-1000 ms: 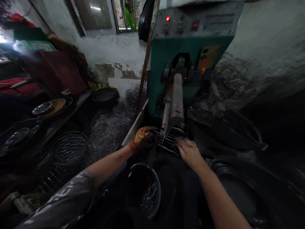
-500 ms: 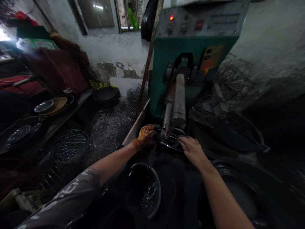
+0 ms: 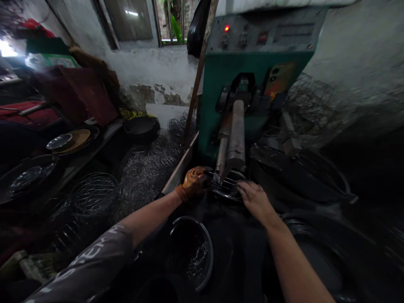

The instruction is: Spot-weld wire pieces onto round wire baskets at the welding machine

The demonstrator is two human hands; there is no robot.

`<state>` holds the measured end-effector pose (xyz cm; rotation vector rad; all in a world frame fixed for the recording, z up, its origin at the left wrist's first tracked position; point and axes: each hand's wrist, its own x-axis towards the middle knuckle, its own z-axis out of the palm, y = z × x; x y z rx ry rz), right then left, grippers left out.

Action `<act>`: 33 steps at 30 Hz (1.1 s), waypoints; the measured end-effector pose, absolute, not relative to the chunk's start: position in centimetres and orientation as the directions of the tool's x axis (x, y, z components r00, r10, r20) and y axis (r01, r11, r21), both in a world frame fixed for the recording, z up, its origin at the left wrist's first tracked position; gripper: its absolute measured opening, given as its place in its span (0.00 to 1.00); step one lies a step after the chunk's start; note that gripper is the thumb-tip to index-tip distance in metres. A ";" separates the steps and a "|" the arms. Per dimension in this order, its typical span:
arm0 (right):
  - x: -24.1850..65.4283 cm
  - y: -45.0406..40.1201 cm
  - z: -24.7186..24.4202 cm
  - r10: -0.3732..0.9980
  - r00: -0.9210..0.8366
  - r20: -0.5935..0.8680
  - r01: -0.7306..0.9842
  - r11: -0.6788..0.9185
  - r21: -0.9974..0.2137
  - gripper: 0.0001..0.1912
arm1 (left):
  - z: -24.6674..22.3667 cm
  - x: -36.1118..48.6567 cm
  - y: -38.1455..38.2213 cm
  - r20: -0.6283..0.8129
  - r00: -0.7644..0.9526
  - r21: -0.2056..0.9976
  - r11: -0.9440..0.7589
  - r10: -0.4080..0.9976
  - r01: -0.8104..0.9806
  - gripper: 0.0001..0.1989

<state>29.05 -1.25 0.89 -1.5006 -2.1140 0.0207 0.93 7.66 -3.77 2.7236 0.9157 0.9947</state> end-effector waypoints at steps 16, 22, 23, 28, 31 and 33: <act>29.2 -0.9 0.7 0.871 -0.250 0.422 0.859 0.401 -0.319 0.13 | -3.7 1.1 7.6 0.523 0.619 0.271 -0.803 0.586 0.531 0.23; 29.3 -1.6 0.9 0.896 -0.154 0.416 0.826 0.347 -0.443 0.12 | -3.4 1.1 7.5 0.477 0.635 0.285 -0.790 0.608 0.542 0.24; 29.8 -1.9 0.7 0.890 -0.100 0.445 0.824 0.324 -0.464 0.12 | -3.3 1.1 7.5 0.465 0.645 0.280 -0.792 0.607 0.543 0.24; 33.0 -3.5 -1.5 0.849 0.146 0.509 0.852 0.153 -0.500 0.13 | -3.3 1.2 7.8 0.465 0.686 0.226 -0.824 0.560 0.519 0.22; 33.2 -3.4 -3.1 0.873 0.143 0.467 0.885 0.099 -0.455 0.14 | -3.5 1.2 8.1 0.448 0.717 0.192 -0.840 0.535 0.507 0.21; 32.6 -3.1 -3.6 0.855 0.135 0.501 0.905 0.100 -0.414 0.15 | -3.6 1.2 8.2 0.441 0.730 0.160 -0.846 0.523 0.509 0.21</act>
